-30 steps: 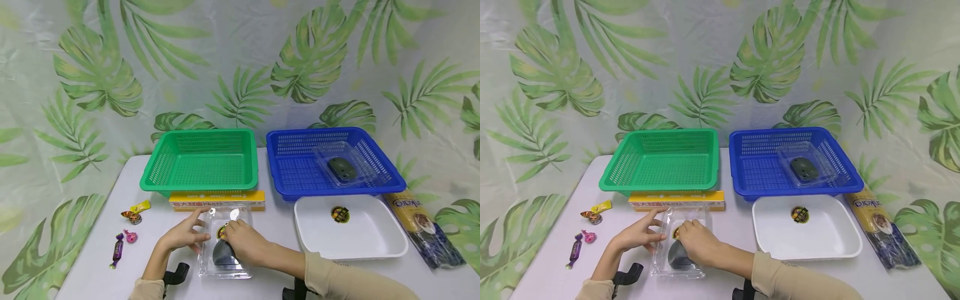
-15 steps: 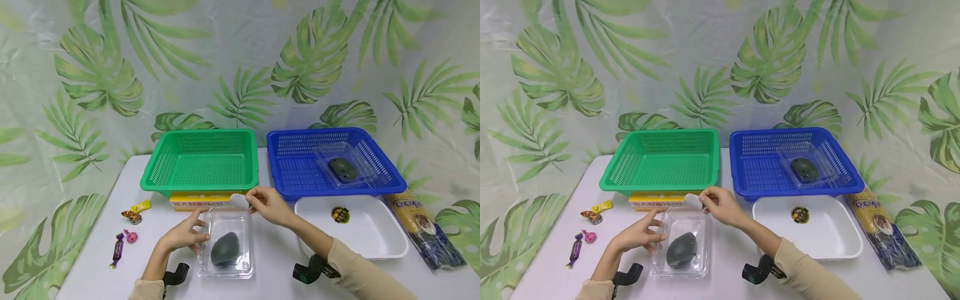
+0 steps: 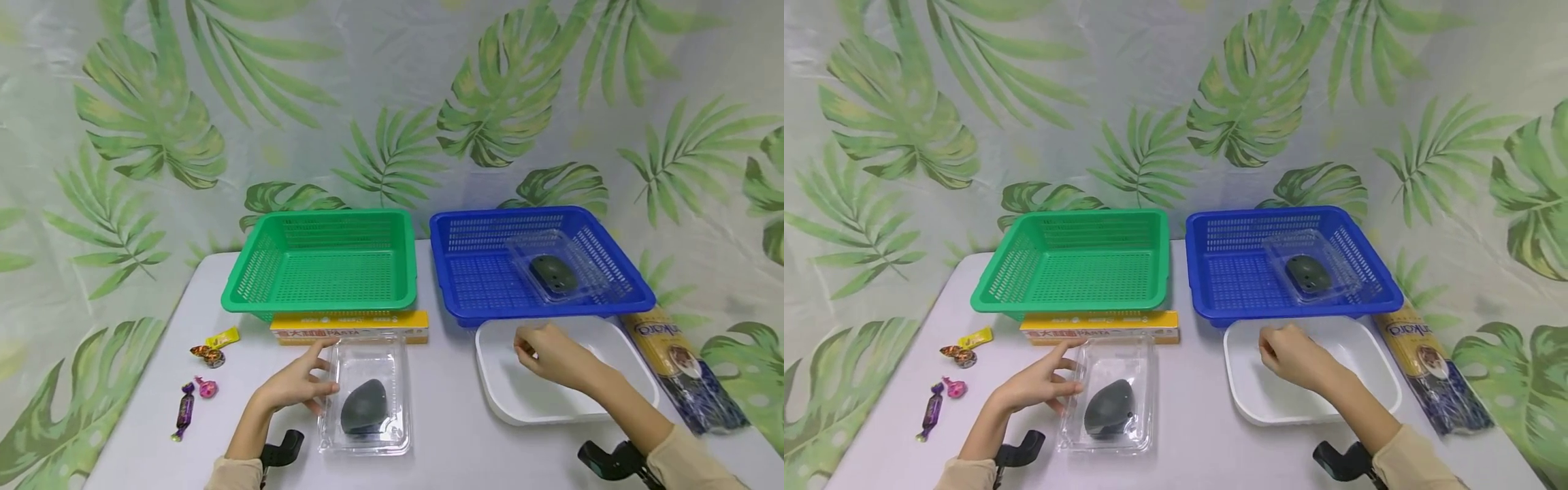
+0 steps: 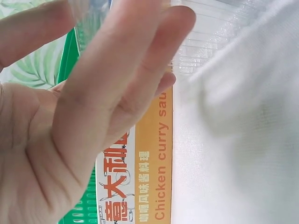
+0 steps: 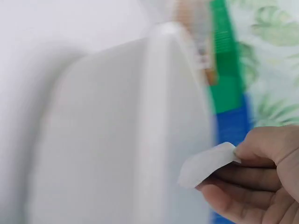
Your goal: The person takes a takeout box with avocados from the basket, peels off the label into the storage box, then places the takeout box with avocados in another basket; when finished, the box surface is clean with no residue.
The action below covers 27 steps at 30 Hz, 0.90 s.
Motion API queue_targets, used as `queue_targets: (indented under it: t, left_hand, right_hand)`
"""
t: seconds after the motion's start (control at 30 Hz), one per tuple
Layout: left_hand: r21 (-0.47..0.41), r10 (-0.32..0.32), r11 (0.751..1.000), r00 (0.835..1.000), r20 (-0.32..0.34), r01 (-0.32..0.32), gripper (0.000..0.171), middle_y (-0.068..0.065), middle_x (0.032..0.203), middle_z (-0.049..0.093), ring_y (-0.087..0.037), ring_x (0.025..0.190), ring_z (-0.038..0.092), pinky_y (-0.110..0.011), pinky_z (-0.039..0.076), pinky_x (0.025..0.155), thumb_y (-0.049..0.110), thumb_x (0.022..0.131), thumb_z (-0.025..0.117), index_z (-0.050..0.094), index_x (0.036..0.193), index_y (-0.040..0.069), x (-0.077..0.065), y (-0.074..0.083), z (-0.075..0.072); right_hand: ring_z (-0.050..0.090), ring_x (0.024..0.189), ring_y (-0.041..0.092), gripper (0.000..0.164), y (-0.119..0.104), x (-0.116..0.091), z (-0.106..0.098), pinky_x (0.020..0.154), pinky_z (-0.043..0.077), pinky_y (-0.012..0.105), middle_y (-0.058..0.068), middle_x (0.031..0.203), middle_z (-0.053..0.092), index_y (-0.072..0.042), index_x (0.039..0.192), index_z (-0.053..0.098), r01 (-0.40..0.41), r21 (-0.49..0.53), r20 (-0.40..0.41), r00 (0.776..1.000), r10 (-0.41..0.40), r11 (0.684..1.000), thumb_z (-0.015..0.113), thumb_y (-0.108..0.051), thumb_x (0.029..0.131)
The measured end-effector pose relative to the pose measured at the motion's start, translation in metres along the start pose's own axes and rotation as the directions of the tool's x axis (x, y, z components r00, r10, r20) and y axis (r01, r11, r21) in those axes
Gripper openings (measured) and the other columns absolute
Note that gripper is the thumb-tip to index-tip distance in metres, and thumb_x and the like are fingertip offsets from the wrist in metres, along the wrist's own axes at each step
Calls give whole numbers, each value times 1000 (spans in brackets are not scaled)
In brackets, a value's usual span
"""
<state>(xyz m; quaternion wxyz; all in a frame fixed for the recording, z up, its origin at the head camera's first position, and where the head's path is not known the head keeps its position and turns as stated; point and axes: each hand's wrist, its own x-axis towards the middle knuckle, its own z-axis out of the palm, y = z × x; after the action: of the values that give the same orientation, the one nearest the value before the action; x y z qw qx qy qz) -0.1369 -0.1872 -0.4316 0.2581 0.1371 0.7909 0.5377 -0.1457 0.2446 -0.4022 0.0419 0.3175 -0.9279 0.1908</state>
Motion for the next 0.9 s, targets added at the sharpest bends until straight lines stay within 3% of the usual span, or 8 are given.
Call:
queue_targets:
  t: [0.13,0.27,0.4,0.53,0.63,0.77,0.83,0.9]
  left_hand:
    - [-3,-1,1000,1000,6,1,80,-38,126,38,-32,84,63,-46,56,51,4,86,67,17,147,7,-1,0,-1]
    - [-6,17,1000,1000,20,-17,80,-40,125,36,-32,82,64,-48,56,51,5,86,67,15,147,6,-2,2,-1]
    - [-24,-5,1000,1000,-6,5,82,-36,122,39,-26,75,63,-47,56,52,5,86,67,14,148,5,-3,3,1]
    - [-105,-68,993,996,-64,61,82,-25,105,50,-19,66,59,-38,57,50,4,84,69,14,144,-7,-4,2,4]
    - [-196,-116,976,989,-96,96,74,-16,91,52,-15,61,55,-29,55,48,4,82,69,23,136,-16,-4,0,6]
    - [-241,-130,966,981,-144,92,64,-12,86,52,-13,58,51,-23,51,48,5,79,69,32,127,-15,-4,3,5]
    - [-229,-112,971,979,-168,72,63,-12,84,53,-12,57,51,-23,51,49,5,77,67,33,126,-15,-6,10,4]
    - [-225,-84,973,982,-170,44,63,-11,84,52,-11,57,50,-23,50,50,4,76,66,32,126,-14,-8,20,1]
  right_hand:
    - [42,52,-2,13,11,-5,30,46,41,17,-6,63,56,-8,74,58,-32,10,91,995,31,999,60,1,83]
    - [47,55,-1,10,11,-6,40,48,42,18,-2,69,62,-5,78,62,-61,115,192,981,38,992,59,-2,87]
    - [49,61,-1,14,14,-2,27,52,44,20,-3,71,62,-4,84,65,-71,240,281,960,1,968,58,-11,93]
    - [52,59,3,18,23,3,-4,51,47,22,-5,68,58,-4,87,63,-150,338,321,946,36,929,55,-17,96]
    - [57,61,8,14,39,3,-36,52,50,24,-3,70,60,-2,90,62,-174,353,250,964,86,919,55,-11,96]
    - [60,64,8,12,74,1,-73,55,53,24,6,76,64,4,96,63,-181,288,24,983,182,940,55,-5,94]
    - [62,68,12,17,97,-1,-86,56,51,23,16,80,65,8,100,61,-233,224,-102,960,261,946,55,-7,93]
    - [65,75,28,26,120,-3,-96,63,55,33,31,88,62,12,107,57,-321,161,-173,922,347,933,55,-10,94]
